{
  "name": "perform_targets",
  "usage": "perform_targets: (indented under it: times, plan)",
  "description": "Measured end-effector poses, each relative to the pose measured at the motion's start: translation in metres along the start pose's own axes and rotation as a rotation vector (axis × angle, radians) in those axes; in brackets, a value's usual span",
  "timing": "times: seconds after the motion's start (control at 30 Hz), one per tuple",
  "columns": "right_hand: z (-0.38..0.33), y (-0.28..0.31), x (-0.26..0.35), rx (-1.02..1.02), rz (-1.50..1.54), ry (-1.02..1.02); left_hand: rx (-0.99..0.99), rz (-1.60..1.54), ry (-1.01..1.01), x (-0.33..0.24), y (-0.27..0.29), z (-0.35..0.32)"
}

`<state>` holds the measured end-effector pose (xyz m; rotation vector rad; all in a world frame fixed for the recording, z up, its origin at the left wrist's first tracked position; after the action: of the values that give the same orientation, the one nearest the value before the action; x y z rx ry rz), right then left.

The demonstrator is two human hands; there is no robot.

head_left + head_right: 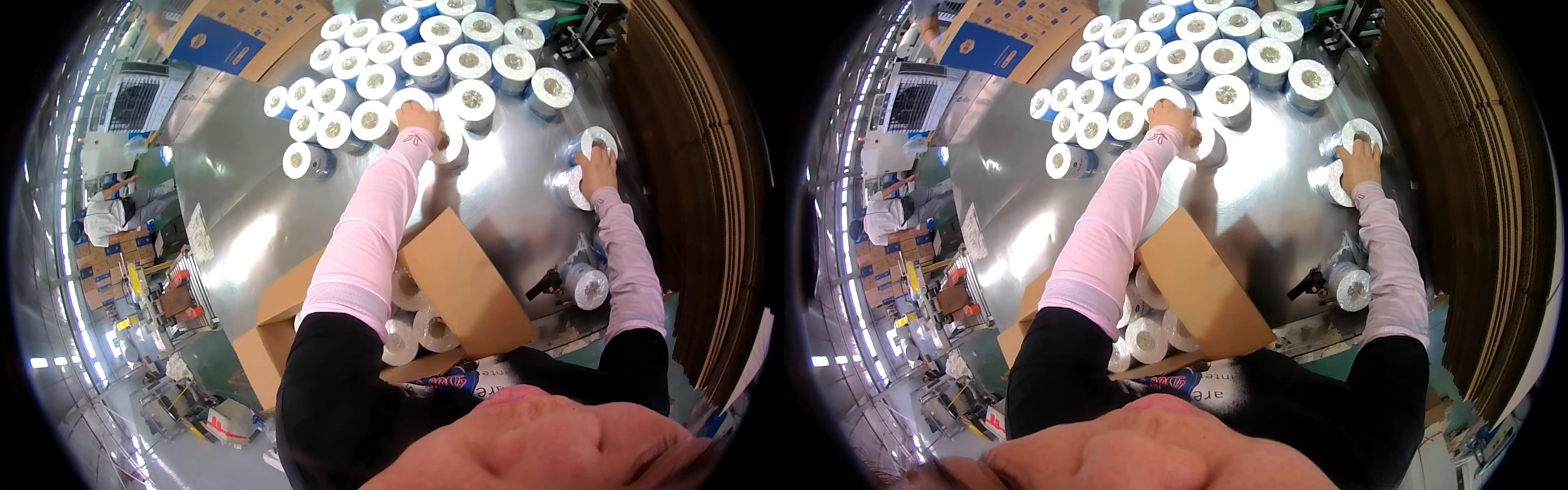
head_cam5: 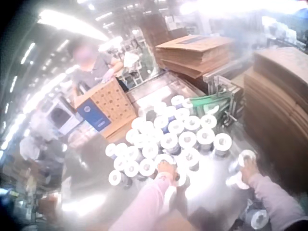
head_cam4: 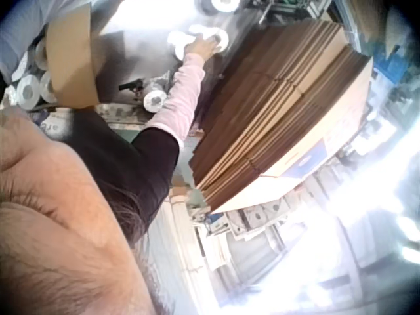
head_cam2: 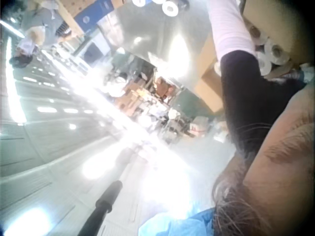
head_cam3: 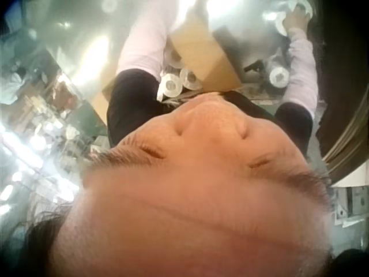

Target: The person folds cardboard boxes into shape and packs several paper rolls into each box before moving them aside on the packing table.

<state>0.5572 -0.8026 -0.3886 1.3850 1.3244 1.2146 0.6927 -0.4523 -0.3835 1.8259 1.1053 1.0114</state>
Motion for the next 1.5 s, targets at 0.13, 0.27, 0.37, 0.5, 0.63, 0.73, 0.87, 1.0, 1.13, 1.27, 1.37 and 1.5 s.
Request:
perform_targets:
  times: [0.13,0.27,0.37,0.5,0.63,0.73,0.87,1.0,1.13,1.27,1.37,1.5]
  plan:
    - [-0.044,-0.023,0.027,-0.066,-0.061,-0.204,-0.006,-0.156,-0.108,0.001,0.014,-0.046]
    - [-0.092,-0.043,0.134,0.205,0.081,0.031,-0.131,-1.104,0.113,0.091,0.000,-0.098]
    - [-0.091,-0.083,0.102,0.148,0.366,-0.023,-0.403,-1.901,-0.123,0.116,0.066,-0.185]
    - [-0.026,0.011,0.114,0.206,1.761,-0.180,-0.469,-1.781,-0.315,0.169,0.075,-0.377]
    - [-0.031,0.149,0.241,0.606,1.655,0.434,-0.446,-1.398,-0.341,0.195,0.060,-0.494]
    - [-0.105,0.196,0.361,0.943,1.345,0.921,-0.081,-1.385,0.102,0.198,-0.015,-0.547]
    - [-0.257,0.181,0.496,0.415,0.200,1.257,-0.168,-0.360,0.061,0.145,0.016,-0.566]
    - [-0.297,0.115,0.509,0.388,0.246,1.275,-0.079,-0.452,0.029,0.122,-0.028,-0.545]
    - [-0.243,0.171,0.453,0.494,0.760,1.219,0.343,-0.988,0.145,0.163,-0.026,-0.515]
    - [-0.224,0.062,0.383,0.486,0.327,0.833,-0.102,-0.881,0.151,0.205,0.016,-0.392]
    - [-0.231,0.118,0.381,0.812,0.482,1.086,-0.386,-0.889,0.024,0.181,0.045,-0.276]
    - [-0.062,0.186,0.255,-0.105,0.807,0.543,-0.335,-0.702,0.097,0.150,0.022,-0.122]
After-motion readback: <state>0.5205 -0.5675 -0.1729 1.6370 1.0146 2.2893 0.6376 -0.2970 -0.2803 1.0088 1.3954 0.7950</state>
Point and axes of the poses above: each hand's wrist, its own z-axis towards the middle knuckle, its own y-axis out of the back of the hand, x = y × z, the point moved 9 cm from there along z, towards the middle knuckle, and after that the axes turned 7 degrees about z, right-handed, at the moved point
